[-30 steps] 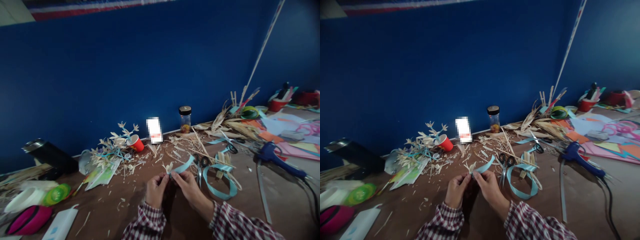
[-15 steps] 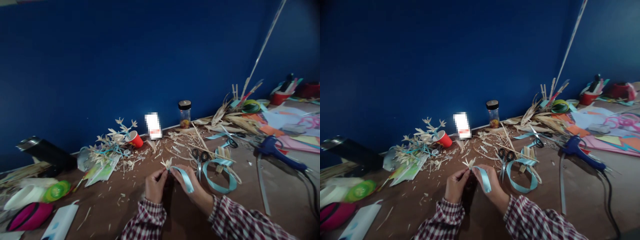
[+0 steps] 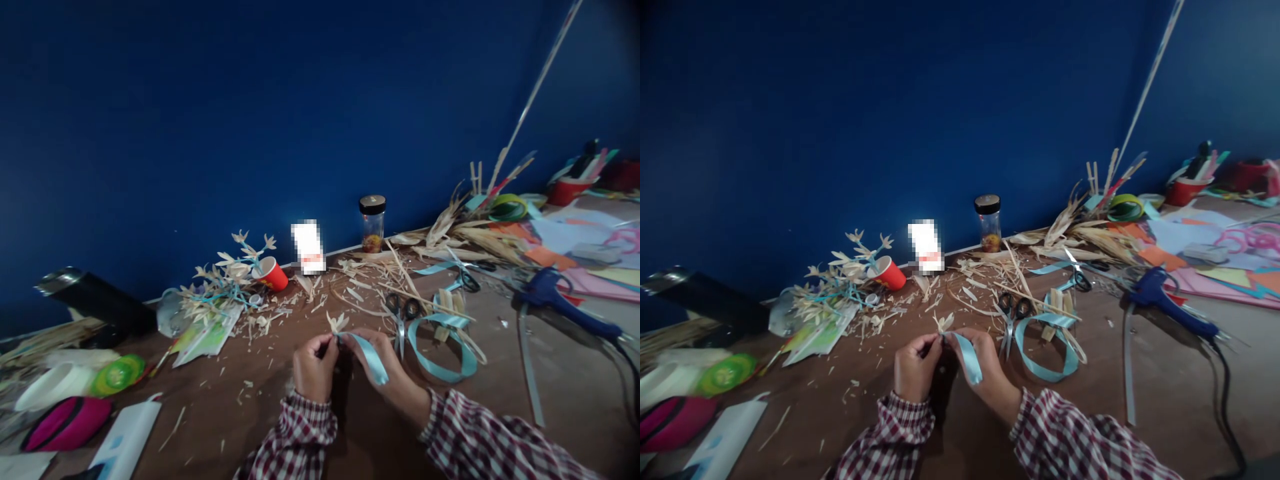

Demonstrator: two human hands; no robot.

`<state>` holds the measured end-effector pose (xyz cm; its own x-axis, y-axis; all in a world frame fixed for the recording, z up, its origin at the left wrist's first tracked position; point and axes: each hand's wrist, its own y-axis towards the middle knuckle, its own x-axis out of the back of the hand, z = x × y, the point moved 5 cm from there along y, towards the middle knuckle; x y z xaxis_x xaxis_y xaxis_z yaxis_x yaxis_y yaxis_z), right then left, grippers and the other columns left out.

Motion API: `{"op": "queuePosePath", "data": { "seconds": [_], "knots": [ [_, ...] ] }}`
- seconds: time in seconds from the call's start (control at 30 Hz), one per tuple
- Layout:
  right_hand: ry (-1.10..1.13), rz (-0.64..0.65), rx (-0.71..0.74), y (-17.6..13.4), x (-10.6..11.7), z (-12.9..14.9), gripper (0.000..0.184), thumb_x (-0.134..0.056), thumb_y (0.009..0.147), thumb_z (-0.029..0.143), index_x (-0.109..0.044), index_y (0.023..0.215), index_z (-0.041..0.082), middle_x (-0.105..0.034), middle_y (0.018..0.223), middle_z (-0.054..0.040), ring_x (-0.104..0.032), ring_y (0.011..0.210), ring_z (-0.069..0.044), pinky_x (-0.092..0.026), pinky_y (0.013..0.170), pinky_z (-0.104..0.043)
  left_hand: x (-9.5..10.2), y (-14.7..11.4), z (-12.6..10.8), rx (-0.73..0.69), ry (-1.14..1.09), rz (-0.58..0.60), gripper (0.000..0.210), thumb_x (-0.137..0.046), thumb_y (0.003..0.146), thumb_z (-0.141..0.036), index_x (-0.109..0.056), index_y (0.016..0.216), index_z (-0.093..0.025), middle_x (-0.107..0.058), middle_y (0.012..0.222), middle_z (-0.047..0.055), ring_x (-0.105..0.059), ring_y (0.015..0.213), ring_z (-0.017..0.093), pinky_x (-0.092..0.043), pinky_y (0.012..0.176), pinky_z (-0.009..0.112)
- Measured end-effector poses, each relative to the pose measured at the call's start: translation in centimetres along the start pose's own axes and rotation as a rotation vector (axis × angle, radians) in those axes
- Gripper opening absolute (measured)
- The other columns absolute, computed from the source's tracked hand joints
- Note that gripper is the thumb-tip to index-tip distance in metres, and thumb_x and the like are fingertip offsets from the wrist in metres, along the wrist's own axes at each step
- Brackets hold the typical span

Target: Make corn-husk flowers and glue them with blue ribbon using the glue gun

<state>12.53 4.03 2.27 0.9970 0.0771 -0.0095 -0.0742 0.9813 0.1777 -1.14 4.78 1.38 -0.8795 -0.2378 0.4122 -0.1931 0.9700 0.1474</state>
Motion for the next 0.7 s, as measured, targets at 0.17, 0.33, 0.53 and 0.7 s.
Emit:
{"op": "queuePosePath", "data": {
  "seconds": [0.17,0.33,0.53,0.7],
  "knots": [
    [0.011,0.053,-0.089,0.8,-0.3,0.7,0.031,-0.051,0.077,0.041,-0.069,0.078,0.016,-0.065,0.066,-0.0036,-0.056,0.062,-0.017,-0.045,0.056,-0.026,0.0,0.2,0.5,0.041,-0.045,0.038,0.022,-0.06,0.068,-0.033,-0.07,0.074,-0.014,-0.071,0.073,0.008,-0.064,0.07,0.021,-0.048,0.068,0.03],
    [-0.008,0.051,-0.07,1.0,-0.3,0.4,0.029,-0.051,0.078,0.037,-0.069,0.08,0.015,-0.066,0.069,-0.0041,-0.058,0.065,-0.018,-0.046,0.061,-0.027,-0.5,0.2,2.1,0.297,-0.348,0.166,0.03,-0.065,0.062,-0.038,-0.069,0.078,-0.012,-0.07,0.072,0.007,-0.063,0.063,0.02,-0.05,0.057,0.03],
    [-0.151,0.032,0.026,0.6,-0.3,0.5,0.022,-0.054,0.075,0.032,-0.069,0.079,0.017,-0.067,0.072,-0.0049,-0.058,0.066,-0.019,-0.045,0.061,-0.027,0.3,0.1,0.5,0.082,-0.12,0.051,0.019,-0.064,0.064,-0.032,-0.069,0.068,-0.014,-0.07,0.069,0.008,-0.063,0.067,0.021,-0.048,0.065,0.03],
    [-0.237,0.027,0.095,0.4,-0.2,0.3,0.02,-0.052,0.077,0.028,-0.069,0.081,0.017,-0.067,0.073,-0.0049,-0.057,0.062,-0.017,-0.043,0.059,-0.025,0.3,-0.8,-0.8,-0.086,0.051,-0.046,0.017,-0.057,0.071,-0.029,-0.069,0.072,-0.017,-0.069,0.072,0.008,-0.062,0.069,0.021,-0.046,0.067,0.029]
  ]
}}
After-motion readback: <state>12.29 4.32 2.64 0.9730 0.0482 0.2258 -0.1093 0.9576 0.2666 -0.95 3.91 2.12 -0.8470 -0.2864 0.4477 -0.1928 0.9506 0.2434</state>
